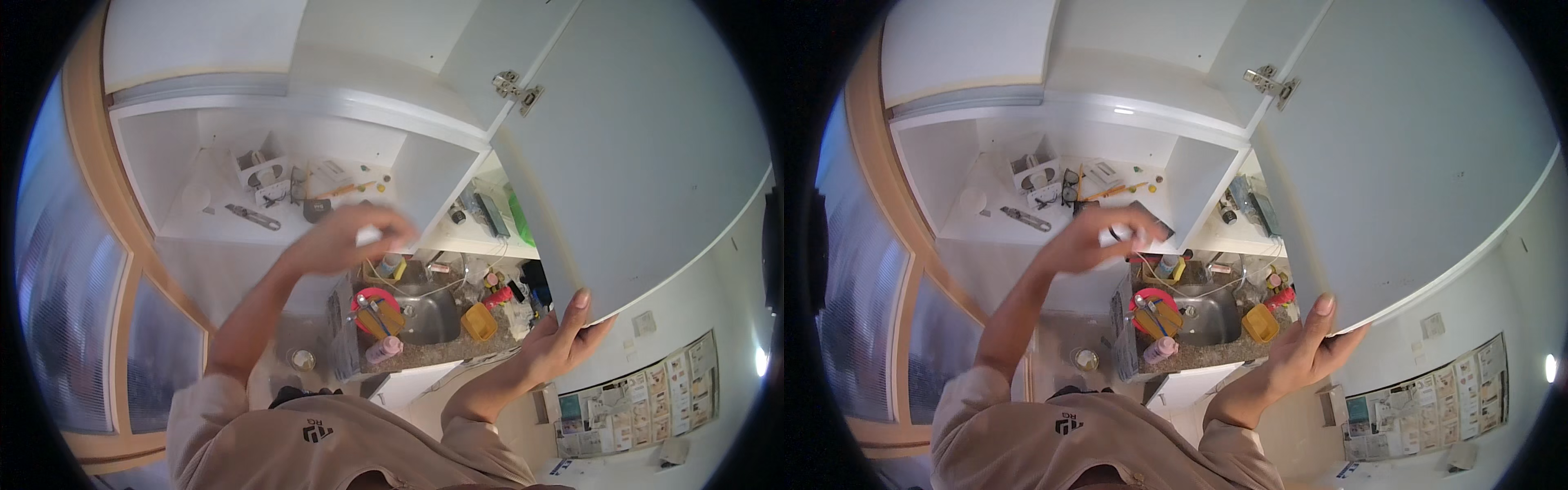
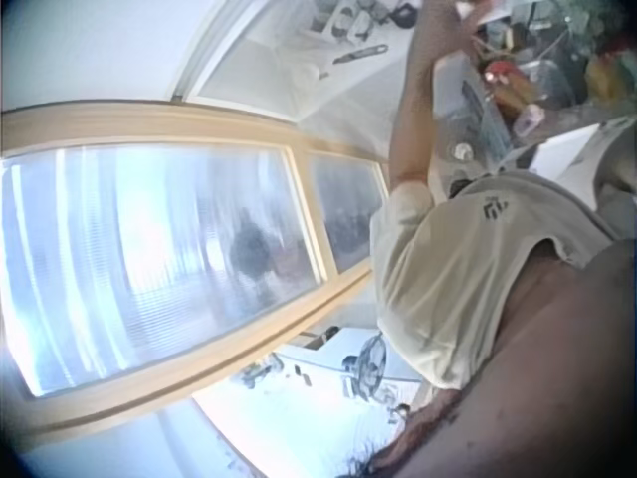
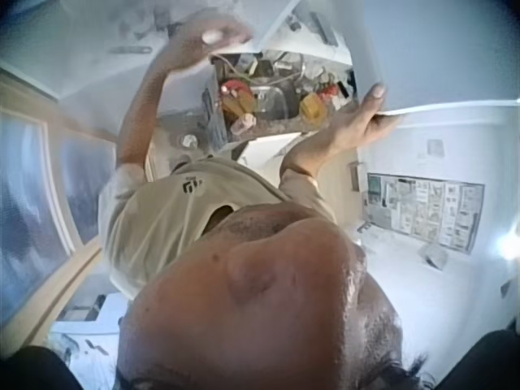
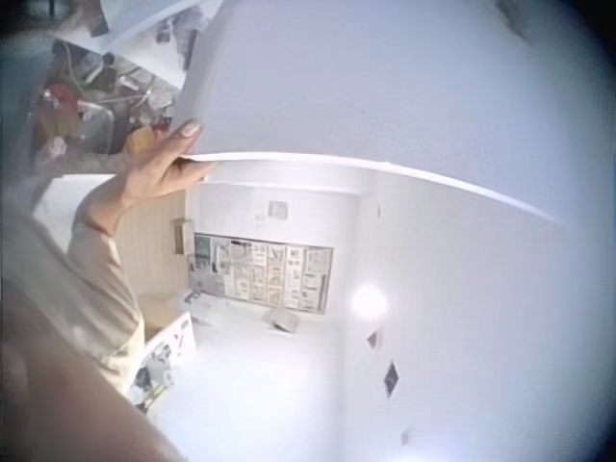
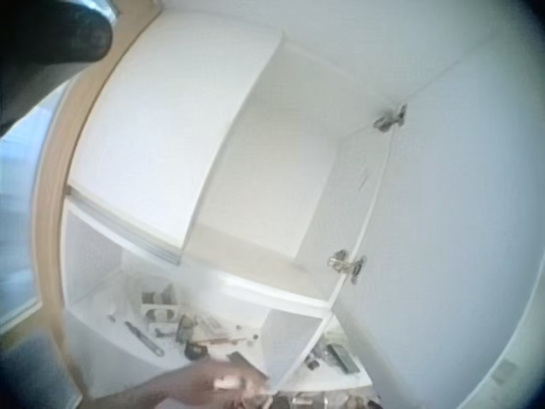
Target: The person uses a screwdriver to tighten screws on the hinges of a white kitchen cabinet door. They repeatedly open and close the door to test the alignment and functionality of the hinges while making adjustments.
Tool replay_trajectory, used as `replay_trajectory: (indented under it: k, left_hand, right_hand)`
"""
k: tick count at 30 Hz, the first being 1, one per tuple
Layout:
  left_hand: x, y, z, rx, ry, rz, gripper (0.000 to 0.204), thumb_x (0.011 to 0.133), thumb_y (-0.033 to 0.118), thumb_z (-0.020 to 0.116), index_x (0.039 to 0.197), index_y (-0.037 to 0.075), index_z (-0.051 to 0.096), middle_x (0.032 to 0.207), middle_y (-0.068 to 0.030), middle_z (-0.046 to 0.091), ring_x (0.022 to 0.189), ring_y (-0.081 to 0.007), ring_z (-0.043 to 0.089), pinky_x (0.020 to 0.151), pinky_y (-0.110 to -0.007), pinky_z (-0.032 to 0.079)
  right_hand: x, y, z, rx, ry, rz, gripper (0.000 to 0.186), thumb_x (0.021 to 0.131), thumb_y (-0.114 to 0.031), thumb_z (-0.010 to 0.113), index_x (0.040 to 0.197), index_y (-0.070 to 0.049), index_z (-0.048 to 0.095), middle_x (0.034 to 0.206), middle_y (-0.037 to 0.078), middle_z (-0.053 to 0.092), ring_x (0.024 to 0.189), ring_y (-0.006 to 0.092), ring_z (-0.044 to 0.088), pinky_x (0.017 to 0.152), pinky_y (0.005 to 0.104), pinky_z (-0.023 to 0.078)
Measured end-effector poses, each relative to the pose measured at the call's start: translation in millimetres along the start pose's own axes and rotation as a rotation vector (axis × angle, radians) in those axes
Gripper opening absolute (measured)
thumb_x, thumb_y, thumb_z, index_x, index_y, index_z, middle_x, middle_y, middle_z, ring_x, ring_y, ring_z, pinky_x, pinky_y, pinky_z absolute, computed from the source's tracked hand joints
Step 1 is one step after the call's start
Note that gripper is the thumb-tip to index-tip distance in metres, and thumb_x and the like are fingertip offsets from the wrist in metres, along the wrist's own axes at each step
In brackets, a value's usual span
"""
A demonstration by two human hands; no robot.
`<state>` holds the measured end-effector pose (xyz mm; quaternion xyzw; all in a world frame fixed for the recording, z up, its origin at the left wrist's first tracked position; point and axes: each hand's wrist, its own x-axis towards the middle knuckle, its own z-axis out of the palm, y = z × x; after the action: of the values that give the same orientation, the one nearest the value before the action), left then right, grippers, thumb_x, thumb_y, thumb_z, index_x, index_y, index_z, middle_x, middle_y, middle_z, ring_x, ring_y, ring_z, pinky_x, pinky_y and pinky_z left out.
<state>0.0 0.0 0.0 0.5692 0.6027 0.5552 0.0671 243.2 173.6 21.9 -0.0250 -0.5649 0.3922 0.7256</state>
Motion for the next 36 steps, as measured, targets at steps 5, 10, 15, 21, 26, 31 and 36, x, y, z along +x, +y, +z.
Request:
replay_trajectory:
  k: [5, 10, 15, 21, 26, 31, 36]
  left_hand:
    - [64.8, 5.1, 12.4, 0.617, 0.347, 0.335, 0.053, 0.093, 0.03, 0.072, 0.137, 0.003, 0.058, 0.139, -0.0159, 0.061, 0.134, -0.0292, 0.051, 0.114, -0.046, 0.038]
    - [128.6, -42.2, 60.4, 1.076, 0.495, 0.311, 0.085, 0.088, 0.044, 0.072, 0.149, -0.007, 0.041, 0.15, -0.0172, 0.051, 0.146, -0.03, 0.038, 0.125, -0.052, 0.017]
    - [158.3, -48.1, 78.2, 1.063, 0.499, 0.299, 0.083, 0.087, 0.044, 0.072, 0.148, -0.005, 0.044, 0.146, -0.017, 0.056, 0.144, -0.0262, 0.044, 0.125, -0.055, 0.016]
    - [171.2, -52.4, 76.2, 0.999, 0.512, 0.344, 0.076, 0.087, 0.035, 0.075, 0.146, -0.004, 0.047, 0.136, -0.0154, 0.063, 0.136, -0.0253, 0.051, 0.12, -0.053, 0.024]
    - [165.4, -49.5, 68.0, 0.951, 0.494, 0.394, 0.075, 0.084, 0.035, 0.077, 0.143, -0.002, 0.051, 0.132, -0.0147, 0.065, 0.132, -0.0248, 0.054, 0.116, -0.047, 0.03]
    - [173.6, -49.4, 59.7, 1.077, 0.491, 0.393, 0.07, 0.084, 0.04, 0.075, 0.138, -0.001, 0.058, 0.118, -0.0103, 0.071, 0.118, -0.023, 0.06, 0.1, -0.042, 0.041]
    - [179.8, -52.9, 56.9, 1.214, 0.486, 0.412, 0.062, 0.086, 0.039, 0.071, 0.133, -0.001, 0.063, 0.109, -0.007, 0.072, 0.105, -0.0205, 0.061, 0.091, -0.039, 0.044]
  right_hand:
    - [-1.6, -7.3, 10.8, -0.058, 0.03, -0.063, 0.056, 0.099, -0.015, 0.069, 0.143, 0.011, 0.048, 0.13, 0.02, 0.062, 0.115, 0.023, 0.062, 0.099, 0.0362, 0.049]
    - [-6.1, -14.9, 25.2, -0.018, 0.057, -0.096, 0.055, 0.098, -0.015, 0.07, 0.141, 0.012, 0.05, 0.127, 0.021, 0.063, 0.112, 0.0225, 0.062, 0.097, 0.0354, 0.049]
    - [-6.0, -16.4, 26.7, -0.022, 0.062, -0.096, 0.051, 0.099, -0.014, 0.069, 0.139, 0.012, 0.051, 0.123, 0.021, 0.063, 0.109, 0.0217, 0.061, 0.096, 0.0352, 0.049]
    - [-0.6, -6.8, 13.1, 0.041, 0.004, -0.088, 0.047, 0.099, -0.011, 0.066, 0.137, 0.013, 0.051, 0.12, 0.02, 0.064, 0.109, 0.0214, 0.063, 0.097, 0.0359, 0.05]
    - [-1.1, -10.9, 17.0, 0.061, 0.004, -0.05, 0.051, 0.1, -0.013, 0.065, 0.14, 0.013, 0.047, 0.128, 0.019, 0.058, 0.115, 0.0224, 0.057, 0.101, 0.0363, 0.044]
    - [-2.3, -14.3, 14.8, 0.053, -0.025, -0.018, 0.055, 0.099, -0.013, 0.066, 0.144, 0.011, 0.045, 0.131, 0.019, 0.057, 0.118, 0.0232, 0.056, 0.103, 0.0377, 0.044]
    - [-3.5, -12.0, 10.4, 0.057, 0.034, 0.018, 0.058, 0.098, -0.014, 0.069, 0.145, 0.011, 0.046, 0.132, 0.021, 0.059, 0.121, 0.0224, 0.058, 0.105, 0.0371, 0.046]
